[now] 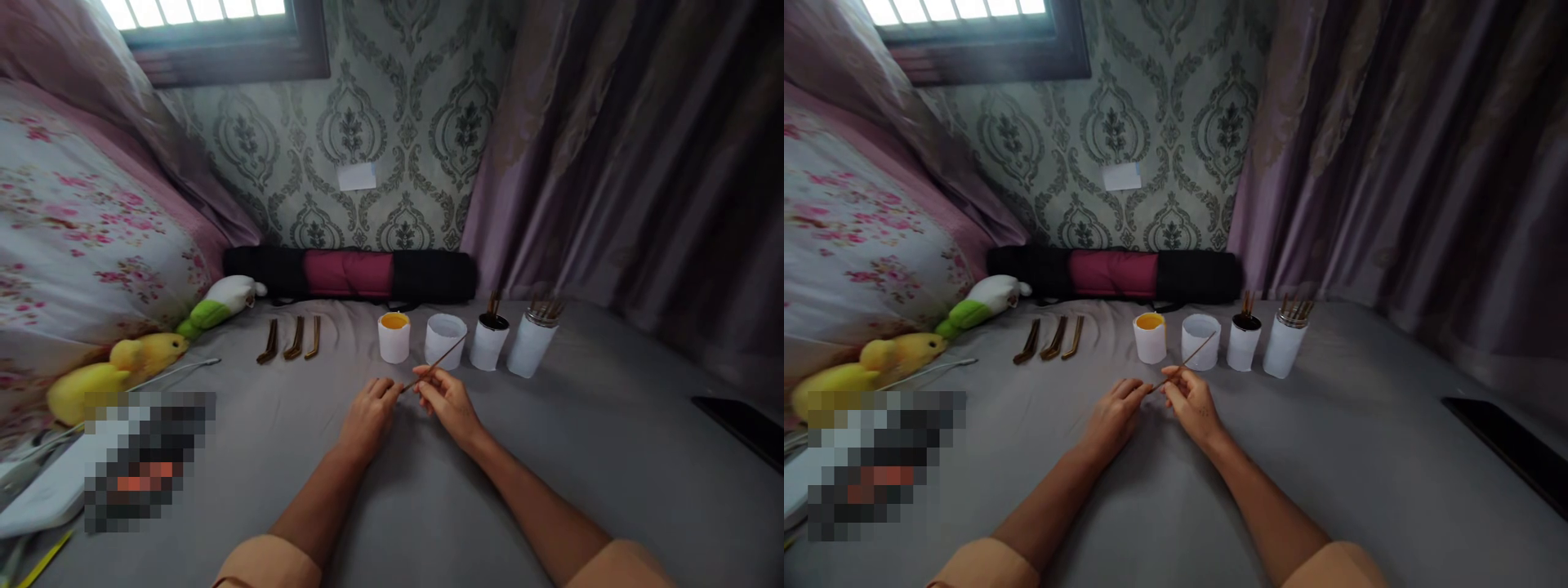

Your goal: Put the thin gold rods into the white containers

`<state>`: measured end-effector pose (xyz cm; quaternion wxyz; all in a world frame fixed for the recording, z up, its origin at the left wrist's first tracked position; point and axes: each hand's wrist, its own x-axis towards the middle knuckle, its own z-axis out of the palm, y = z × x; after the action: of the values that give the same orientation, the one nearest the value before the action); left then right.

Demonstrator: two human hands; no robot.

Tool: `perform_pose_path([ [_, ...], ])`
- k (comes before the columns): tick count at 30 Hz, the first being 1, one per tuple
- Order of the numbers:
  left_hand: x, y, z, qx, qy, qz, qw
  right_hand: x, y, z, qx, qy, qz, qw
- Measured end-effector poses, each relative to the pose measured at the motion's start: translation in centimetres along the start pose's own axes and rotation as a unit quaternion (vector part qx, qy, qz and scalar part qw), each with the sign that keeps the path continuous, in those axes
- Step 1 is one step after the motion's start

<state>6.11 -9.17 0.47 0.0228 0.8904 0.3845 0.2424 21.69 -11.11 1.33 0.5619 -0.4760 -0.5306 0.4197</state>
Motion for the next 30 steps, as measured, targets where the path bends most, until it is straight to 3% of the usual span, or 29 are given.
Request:
perform_pose_path([
  [12,0.0,0.0,0.2,-0.023,0.015,-0.003,1.000,0.2,0.4,0.0,0.012,0.016,0.022,1.000],
  [18,-0.1,-0.3,0.8,-0.085,0.046,-0.016,0.995,0.3,0.6,0.0,0.013,0.023,0.037,0.999],
  [25,0.2,-0.6,1.7,-0.211,0.087,-0.059,0.972,0.4,0.8,-0.1,0.019,0.036,0.053,0.998],
  [30,0.4,-0.5,2.0,-0.292,0.086,-0.139,0.942,0.6,1.2,-0.4,0.011,0.051,0.049,0.997],
])
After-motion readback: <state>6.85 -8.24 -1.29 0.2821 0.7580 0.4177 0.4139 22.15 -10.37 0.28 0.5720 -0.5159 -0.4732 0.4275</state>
